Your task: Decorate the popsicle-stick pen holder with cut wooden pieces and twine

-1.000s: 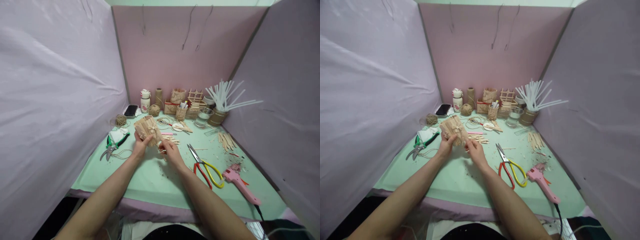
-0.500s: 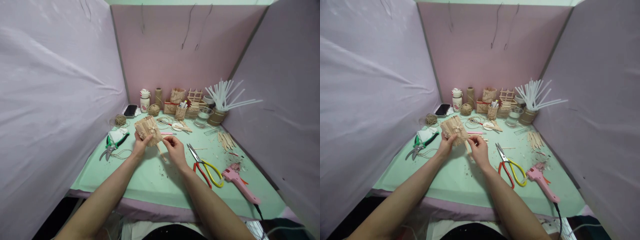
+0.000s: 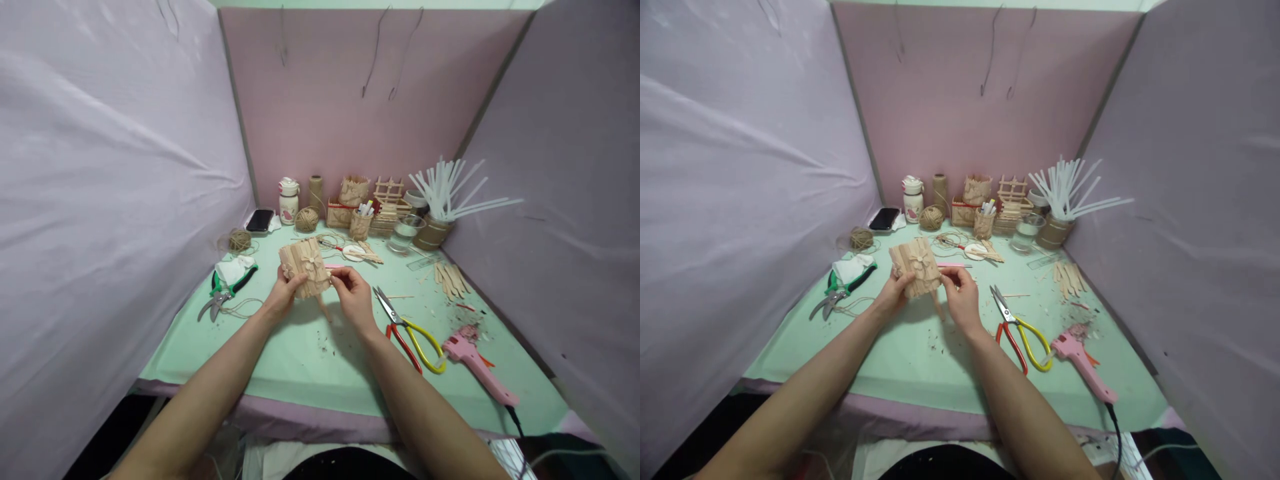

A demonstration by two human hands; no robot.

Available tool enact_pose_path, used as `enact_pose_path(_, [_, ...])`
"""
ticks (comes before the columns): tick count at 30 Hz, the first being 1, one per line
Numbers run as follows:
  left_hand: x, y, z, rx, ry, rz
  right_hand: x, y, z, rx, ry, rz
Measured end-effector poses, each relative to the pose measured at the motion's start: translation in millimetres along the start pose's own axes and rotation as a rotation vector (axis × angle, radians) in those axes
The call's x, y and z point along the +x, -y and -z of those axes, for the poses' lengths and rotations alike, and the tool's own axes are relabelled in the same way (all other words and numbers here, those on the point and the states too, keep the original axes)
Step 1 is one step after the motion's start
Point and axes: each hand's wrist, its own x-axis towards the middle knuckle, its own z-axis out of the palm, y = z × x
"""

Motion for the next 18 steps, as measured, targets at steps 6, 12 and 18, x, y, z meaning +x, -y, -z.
enact_pose_path(6, [-1.8,-1.7,-0.7,-0.057,0.028,0.068,-0.7,3.9,2.1,-0.056,-0.075,0.029])
enact_pose_path(12, [-1.0,-4.5,-1.3,-0.053,0.038,0.054,-5.1,11.2,1.1,-0.109,0.014,0.078])
enact_pose_path(18, [-0.6,-4.0,-2.3,0.008,-0.039,0.009,-7.7,11.1,-1.8,-0.157,0.020,0.102])
